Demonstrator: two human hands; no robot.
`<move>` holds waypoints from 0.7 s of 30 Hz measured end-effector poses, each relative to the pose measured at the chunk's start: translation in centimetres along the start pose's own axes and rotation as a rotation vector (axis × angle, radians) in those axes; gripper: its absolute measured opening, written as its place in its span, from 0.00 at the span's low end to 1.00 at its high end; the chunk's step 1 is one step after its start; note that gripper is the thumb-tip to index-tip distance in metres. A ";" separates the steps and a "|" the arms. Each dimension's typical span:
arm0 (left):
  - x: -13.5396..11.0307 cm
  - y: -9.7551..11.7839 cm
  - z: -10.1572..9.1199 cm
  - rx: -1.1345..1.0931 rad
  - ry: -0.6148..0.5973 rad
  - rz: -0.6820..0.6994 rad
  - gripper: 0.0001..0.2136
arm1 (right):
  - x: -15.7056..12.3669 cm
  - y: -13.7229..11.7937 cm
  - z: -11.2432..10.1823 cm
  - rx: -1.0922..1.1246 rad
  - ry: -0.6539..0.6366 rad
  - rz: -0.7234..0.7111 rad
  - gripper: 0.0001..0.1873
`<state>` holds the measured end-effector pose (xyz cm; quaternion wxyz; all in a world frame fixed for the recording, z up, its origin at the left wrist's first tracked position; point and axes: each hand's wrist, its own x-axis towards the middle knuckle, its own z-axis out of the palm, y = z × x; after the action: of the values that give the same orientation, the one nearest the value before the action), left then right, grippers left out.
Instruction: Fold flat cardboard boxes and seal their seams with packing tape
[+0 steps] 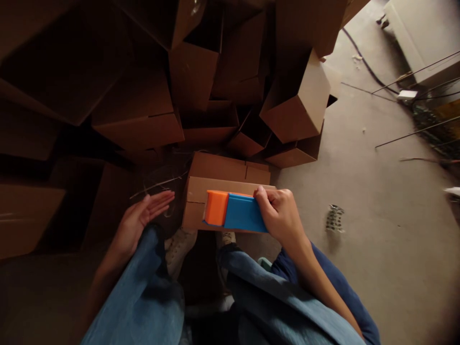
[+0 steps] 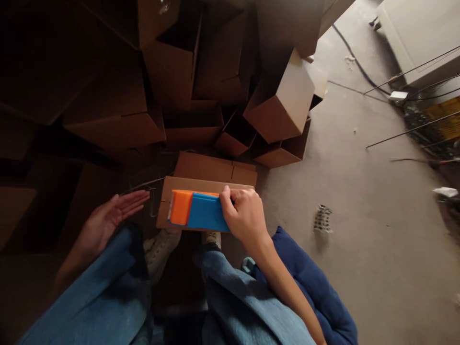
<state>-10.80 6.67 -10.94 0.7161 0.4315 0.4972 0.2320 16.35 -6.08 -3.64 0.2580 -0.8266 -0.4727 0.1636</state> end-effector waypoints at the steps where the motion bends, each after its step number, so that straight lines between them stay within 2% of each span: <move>1: -0.4 0.3 0.2 0.020 -0.034 -0.022 0.26 | 0.0 0.0 0.0 -0.002 0.002 -0.001 0.26; 5: -1.0 0.5 1.3 0.085 -0.111 -0.060 0.34 | 0.0 0.0 0.0 0.000 0.002 -0.004 0.26; 11: -0.2 -1.2 1.7 0.069 -0.187 -0.098 0.38 | -0.1 0.0 0.0 0.006 0.002 0.005 0.26; 21: 2.3 -4.3 2.0 0.023 -0.154 -0.159 0.37 | -0.1 0.0 0.0 0.004 0.008 0.002 0.26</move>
<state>-8.42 5.44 -15.48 0.7633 0.4153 0.4761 0.1351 16.34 -6.15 -3.63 0.2614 -0.8272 -0.4705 0.1617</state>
